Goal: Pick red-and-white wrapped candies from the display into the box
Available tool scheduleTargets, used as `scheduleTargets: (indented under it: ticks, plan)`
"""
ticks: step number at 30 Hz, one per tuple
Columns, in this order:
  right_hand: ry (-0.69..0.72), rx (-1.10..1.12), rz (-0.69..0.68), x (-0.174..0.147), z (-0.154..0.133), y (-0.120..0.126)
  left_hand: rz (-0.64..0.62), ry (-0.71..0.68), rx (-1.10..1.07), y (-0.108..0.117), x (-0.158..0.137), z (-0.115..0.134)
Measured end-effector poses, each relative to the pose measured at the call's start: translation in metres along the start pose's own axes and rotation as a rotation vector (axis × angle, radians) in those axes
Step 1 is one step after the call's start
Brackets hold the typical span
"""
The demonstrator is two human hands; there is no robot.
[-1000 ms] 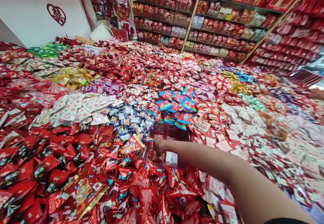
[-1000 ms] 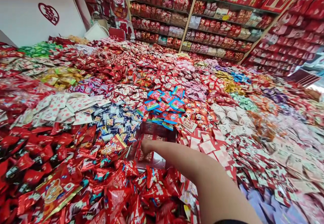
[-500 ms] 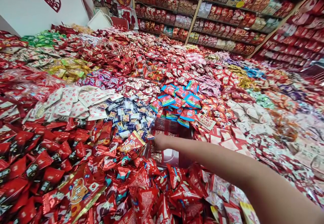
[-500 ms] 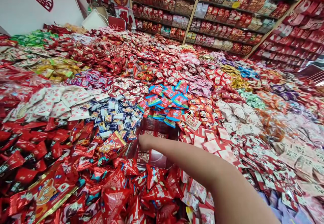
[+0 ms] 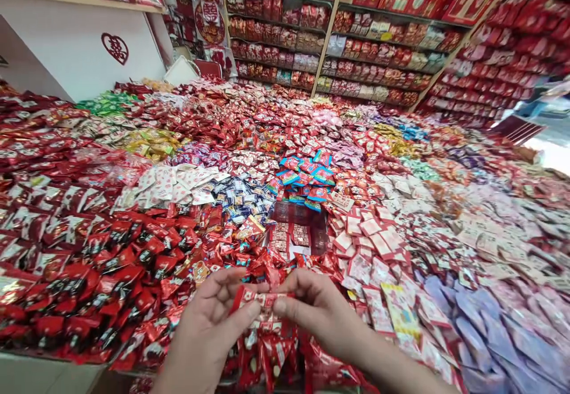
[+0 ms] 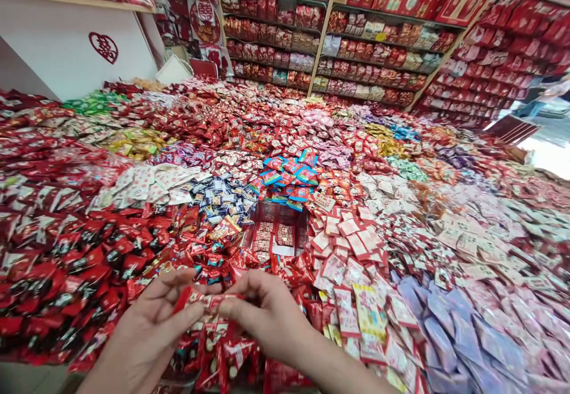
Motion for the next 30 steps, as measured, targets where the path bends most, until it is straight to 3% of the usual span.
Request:
scheduleTargets:
  ticks: [3, 7, 12, 17, 22, 24, 27, 30]
  plan:
    - [0.037, -0.007, 0.126, -0.02, 0.003, 0.004, -0.07, 0.059, -0.1, -0.014, -0.013, -0.004]
    - [0.084, -0.007, 0.235, -0.047, 0.005, 0.004, -0.035, 0.007, -0.145, -0.009, -0.032, -0.007]
    - [0.1, 0.0, 0.333, -0.074, 0.016, 0.0, -0.155, -0.072, 0.061, -0.01, -0.048, -0.009]
    - [0.126, -0.045, 0.195, -0.089, 0.019, -0.015, -0.247, -0.173, 0.255, -0.014, -0.064, -0.018]
    - [0.148, 0.034, 0.262, -0.099, 0.028, -0.016, -0.314, -0.095, 0.014, -0.022, -0.081, -0.05]
    - [0.148, -0.009, 0.263, -0.1, 0.031, -0.013, -0.343, -0.038, 0.021, -0.022, -0.082, -0.06]
    - [0.187, -0.265, 0.253, -0.1, 0.017, -0.006, -0.417, -0.085, 0.293, -0.024, -0.078, -0.058]
    - [0.189, -0.491, 0.08, -0.089, -0.008, -0.005, -0.483, -0.196, 0.581, -0.035, -0.072, -0.044]
Point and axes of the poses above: each hand's wrist, its own x-axis towards the middle knuckle, its own y-axis out of the back of the hand, z = x × y, the point moved 8 cm from there along x, towards the middle knuckle, and after that the axes turned 4 degrees about -x, right-handed, at the moved point
